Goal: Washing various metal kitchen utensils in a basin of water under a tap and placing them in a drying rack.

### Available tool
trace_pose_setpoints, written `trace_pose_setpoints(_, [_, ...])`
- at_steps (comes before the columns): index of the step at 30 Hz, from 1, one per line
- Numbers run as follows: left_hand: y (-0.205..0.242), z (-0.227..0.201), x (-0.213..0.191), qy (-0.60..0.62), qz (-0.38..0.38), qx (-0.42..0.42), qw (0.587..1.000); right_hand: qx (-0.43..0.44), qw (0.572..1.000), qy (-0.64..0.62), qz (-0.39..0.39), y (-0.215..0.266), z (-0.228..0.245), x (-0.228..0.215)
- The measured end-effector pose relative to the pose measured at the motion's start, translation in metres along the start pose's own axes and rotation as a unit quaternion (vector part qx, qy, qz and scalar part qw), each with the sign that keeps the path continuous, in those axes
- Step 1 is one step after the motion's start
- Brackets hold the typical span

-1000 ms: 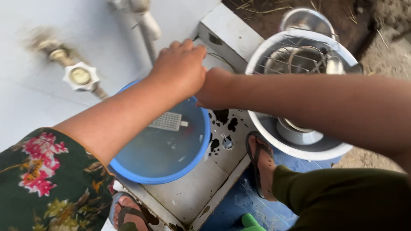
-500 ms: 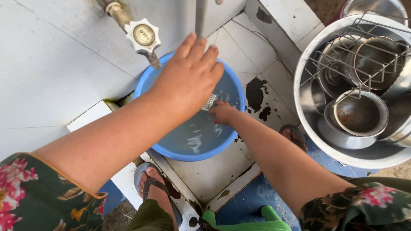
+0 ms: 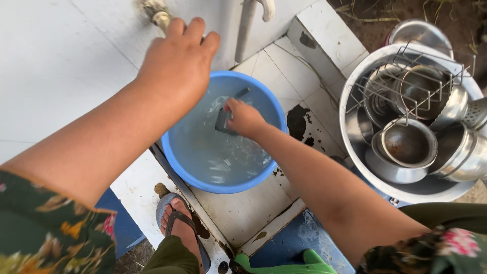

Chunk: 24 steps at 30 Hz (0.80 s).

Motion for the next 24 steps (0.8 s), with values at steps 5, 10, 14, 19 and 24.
trace_pose_setpoints(5, [-0.003, 0.013, 0.007, -0.043, -0.079, 0.091, 0.992, -0.032, 0.998, -0.062, -0.012, -0.029, 0.064, -0.053])
trace_pose_setpoints(10, [-0.012, 0.011, 0.021, -0.094, -0.078, 0.077, 0.990, 0.149, 0.943, -0.295, 0.020, -0.038, 0.078, -0.046])
trace_pose_setpoints(14, [-0.013, 0.011, 0.037, -0.123, -0.122, 0.057, 0.983, 0.184, 0.863, -0.471, 0.028, -0.039, 0.076, -0.026])
trace_pose_setpoints(19, [-0.013, 0.007, 0.037, -0.138, -0.121, 0.043, 0.982, 0.189, 0.846, -0.497, 0.036, -0.042, 0.083, -0.014])
trace_pose_setpoints(24, [-0.008, 0.009, 0.036, -0.126, -0.139, 0.057, 0.981, 0.241, 0.850, -0.467, 0.037, -0.041, 0.097, -0.016])
Point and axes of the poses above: each hand's wrist, its own y-axis away from the middle knuckle, its own x-axis out of the palm, z = x × y, the point moved 1 cm from there along -y, towards the middle knuckle, and after that the axes turned 14 degrees about -z, right-handed, at the moved point
